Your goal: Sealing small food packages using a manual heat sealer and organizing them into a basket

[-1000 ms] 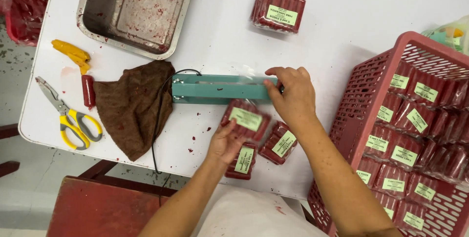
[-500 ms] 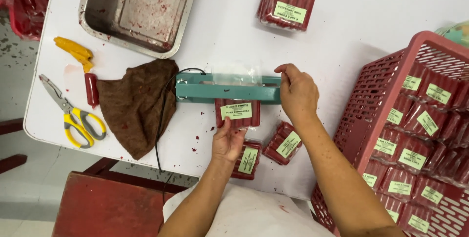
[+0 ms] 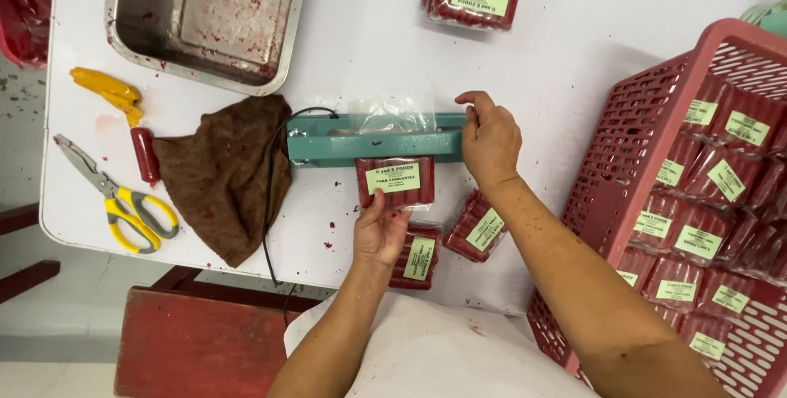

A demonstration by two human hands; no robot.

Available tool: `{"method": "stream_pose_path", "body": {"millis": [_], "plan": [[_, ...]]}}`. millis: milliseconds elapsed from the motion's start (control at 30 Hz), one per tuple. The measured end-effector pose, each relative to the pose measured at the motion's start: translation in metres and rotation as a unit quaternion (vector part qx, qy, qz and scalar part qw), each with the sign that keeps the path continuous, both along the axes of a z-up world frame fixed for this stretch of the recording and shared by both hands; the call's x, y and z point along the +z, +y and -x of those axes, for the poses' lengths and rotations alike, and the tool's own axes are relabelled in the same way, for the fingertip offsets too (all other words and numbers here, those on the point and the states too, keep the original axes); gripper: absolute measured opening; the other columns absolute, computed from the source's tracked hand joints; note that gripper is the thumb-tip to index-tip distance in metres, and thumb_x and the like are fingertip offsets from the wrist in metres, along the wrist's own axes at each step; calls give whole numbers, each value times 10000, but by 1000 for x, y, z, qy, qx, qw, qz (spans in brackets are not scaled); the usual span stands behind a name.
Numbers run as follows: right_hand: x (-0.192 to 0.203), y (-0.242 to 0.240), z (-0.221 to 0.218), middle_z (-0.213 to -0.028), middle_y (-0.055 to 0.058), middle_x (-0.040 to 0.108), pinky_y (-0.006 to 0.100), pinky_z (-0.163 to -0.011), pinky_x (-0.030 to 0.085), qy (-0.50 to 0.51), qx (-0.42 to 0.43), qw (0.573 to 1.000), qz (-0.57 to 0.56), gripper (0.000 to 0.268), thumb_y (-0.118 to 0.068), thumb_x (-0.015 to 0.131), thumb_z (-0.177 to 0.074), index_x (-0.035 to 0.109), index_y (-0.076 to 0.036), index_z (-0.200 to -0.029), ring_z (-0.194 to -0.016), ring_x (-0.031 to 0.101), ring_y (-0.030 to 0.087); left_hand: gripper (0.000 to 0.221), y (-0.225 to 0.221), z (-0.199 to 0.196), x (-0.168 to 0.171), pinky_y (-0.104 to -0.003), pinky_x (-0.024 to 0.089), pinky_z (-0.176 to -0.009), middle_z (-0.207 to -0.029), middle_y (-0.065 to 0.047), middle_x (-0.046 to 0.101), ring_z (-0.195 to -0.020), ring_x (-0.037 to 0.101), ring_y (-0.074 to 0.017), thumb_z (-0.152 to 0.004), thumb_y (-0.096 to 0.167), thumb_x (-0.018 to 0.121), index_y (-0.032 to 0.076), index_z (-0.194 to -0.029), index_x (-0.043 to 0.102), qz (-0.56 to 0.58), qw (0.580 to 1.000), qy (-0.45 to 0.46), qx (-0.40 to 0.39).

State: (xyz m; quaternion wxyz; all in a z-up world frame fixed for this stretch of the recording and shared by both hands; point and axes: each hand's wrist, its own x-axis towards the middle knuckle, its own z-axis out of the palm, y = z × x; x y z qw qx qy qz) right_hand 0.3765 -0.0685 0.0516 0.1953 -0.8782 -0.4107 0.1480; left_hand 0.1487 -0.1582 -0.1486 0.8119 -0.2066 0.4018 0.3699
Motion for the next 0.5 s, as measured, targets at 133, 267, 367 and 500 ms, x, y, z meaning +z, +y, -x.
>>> {"method": "stream_pose_path", "body": {"millis": [133, 267, 367, 500], "plan": [[-6, -2, -3, -684, 55, 617, 447, -771, 542, 2, -6, 1000, 8, 218, -84, 534, -1019, 666, -245, -1084, -761, 654, 304, 329, 8, -5, 20, -598, 454, -1093, -1212, -108, 728, -1182, 657, -332, -875, 129, 741, 176, -1200, 734, -2, 1000, -1, 1], [-6, -1, -4, -680, 56, 622, 442, -765, 545, -4, -5, 1000, -1, 217, -80, 536, -1017, 667, -242, -1076, -761, 658, 305, 319, 8, -3, 19, -597, 454, -1095, -1214, -117, 726, -1186, 654, -338, -879, 124, 738, 160, -1197, 735, -1, 1000, -9, -1], [-7, -3, -4, -683, 60, 628, 440, -768, 547, -4, 1, 1000, -6, 211, -89, 541, -1016, 666, -248, -1074, -767, 661, 304, 327, 20, -6, 48, -598, 456, -1092, -1214, -121, 725, -1181, 656, -340, -874, 126, 738, 156, -1199, 731, -4, 1000, -6, -4], [-6, -2, -5, -685, 66, 636, 434, -773, 544, 4, -2, 1000, -7, 215, -86, 535, -1014, 669, -247, -1060, -773, 661, 304, 330, 23, -8, 54, -594, 446, -1103, -1228, -115, 719, -1192, 650, -332, -884, 116, 718, 147, -1212, 722, -8, 1000, -4, -3]]}}
